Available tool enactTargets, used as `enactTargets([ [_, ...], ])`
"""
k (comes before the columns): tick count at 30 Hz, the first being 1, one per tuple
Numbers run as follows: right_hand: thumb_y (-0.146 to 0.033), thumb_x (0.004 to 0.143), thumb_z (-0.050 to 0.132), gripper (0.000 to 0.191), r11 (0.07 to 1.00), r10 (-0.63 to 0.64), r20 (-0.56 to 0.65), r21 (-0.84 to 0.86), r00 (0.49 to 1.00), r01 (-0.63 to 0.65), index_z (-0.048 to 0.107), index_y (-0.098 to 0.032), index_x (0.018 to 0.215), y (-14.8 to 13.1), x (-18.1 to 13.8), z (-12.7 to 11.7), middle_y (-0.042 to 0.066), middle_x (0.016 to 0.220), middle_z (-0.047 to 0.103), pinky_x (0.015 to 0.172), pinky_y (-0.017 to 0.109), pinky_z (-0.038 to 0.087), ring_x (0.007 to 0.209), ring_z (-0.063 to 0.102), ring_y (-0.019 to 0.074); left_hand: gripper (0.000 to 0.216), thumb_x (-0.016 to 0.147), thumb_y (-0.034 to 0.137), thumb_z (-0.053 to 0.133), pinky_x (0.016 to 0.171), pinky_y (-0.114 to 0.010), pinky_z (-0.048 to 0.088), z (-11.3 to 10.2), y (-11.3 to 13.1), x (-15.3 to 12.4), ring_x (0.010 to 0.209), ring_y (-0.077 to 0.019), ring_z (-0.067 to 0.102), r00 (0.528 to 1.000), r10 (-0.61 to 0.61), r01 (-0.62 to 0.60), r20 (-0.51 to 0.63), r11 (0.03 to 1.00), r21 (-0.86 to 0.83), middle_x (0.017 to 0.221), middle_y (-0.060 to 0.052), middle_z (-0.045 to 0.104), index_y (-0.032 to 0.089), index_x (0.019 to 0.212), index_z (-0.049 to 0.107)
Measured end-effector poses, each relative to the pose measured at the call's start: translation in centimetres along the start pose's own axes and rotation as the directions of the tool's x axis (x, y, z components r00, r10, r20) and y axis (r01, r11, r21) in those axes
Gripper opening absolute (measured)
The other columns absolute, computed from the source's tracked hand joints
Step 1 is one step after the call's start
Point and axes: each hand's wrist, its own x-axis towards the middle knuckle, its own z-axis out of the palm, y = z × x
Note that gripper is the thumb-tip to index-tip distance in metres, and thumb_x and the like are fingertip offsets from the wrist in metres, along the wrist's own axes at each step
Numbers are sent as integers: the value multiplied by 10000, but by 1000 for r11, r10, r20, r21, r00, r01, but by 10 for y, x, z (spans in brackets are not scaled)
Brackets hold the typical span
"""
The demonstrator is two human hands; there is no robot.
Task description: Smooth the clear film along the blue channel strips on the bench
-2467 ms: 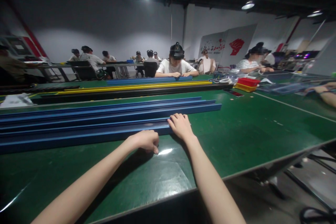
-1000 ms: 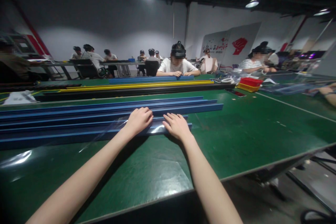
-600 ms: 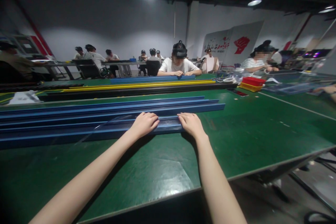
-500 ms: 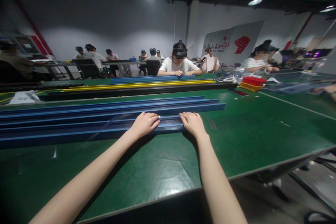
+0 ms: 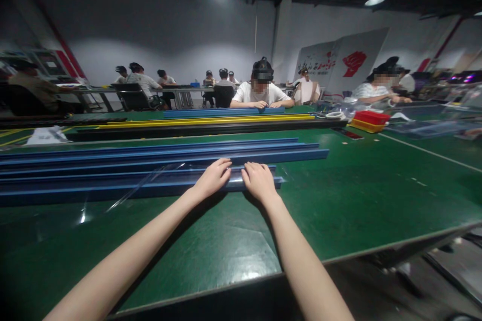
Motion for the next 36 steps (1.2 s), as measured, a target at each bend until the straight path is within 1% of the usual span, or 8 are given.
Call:
enactTargets([
  [3,-316,891,314,363,999,34,25,15,999,-34,590,-179,1083,9,0,-3,62,1110,623,884,313,331,1049,536,164,296,851,175,381,940,-283,394,-2,0,0,1042,-165,538,1000,11,-11,-18,1000,-6,1119,-100,593,119,1043,599],
  [7,-285,872,325,346,996,90,59,14,994,-91,614,-194,1040,29,-2,-10,40,1071,643,860,304,347,1012,557,160,287,857,206,376,922,-319,385,-4,1,-1,1041,-177,533,1000,12,-14,20,995,95,1113,-73,601,147,1023,603],
  [12,-208,803,369,345,977,213,56,-31,976,-211,620,-182,1037,54,-9,-17,53,1084,638,882,312,343,1014,560,167,303,865,242,352,901,-354,376,-4,2,-3,1043,-195,529,994,-75,61,78,983,174,1131,-74,593,156,1024,595],
  [15,-189,787,369,352,975,217,27,-49,976,-216,617,-188,1036,61,-12,-17,54,1104,628,879,316,345,1028,554,169,323,864,287,362,932,-402,350,-2,3,-5,1083,-214,503,988,-130,113,79,975,190,1168,-88,571,160,1084,562],
  [20,-164,780,386,321,984,150,-102,-77,983,-158,624,-170,996,53,-11,-15,77,1128,612,911,345,315,1077,523,184,336,876,296,339,971,-486,300,2,8,-7,1109,-229,481,982,-170,154,75,970,188,1194,-104,551,157,1103,545],
  [25,-197,821,386,308,998,32,-175,-44,984,-40,612,-151,1025,26,-6,-13,86,1129,610,906,325,326,1064,529,176,346,881,284,340,995,-485,284,5,17,-8,1166,-232,430,979,-193,180,68,972,153,1247,-116,508,145,1145,515],
  [30,-267,865,364,314,998,-41,-88,-53,995,37,618,-157,1012,6,-4,-9,82,1092,630,868,302,362,1022,554,179,338,880,224,332,1011,-429,294,7,19,-5,1161,-206,442,984,-165,164,64,986,31,1259,-101,496,145,1152,518],
  [36,-320,875,353,315,998,65,-4,3,998,-65,640,-212,947,19,-2,-12,43,1008,665,797,259,390,918,598,160,319,864,200,365,973,-280,348,2,14,-1,1122,-158,476,994,-106,107,27,993,-52,1205,-93,532,117,1104,558],
])
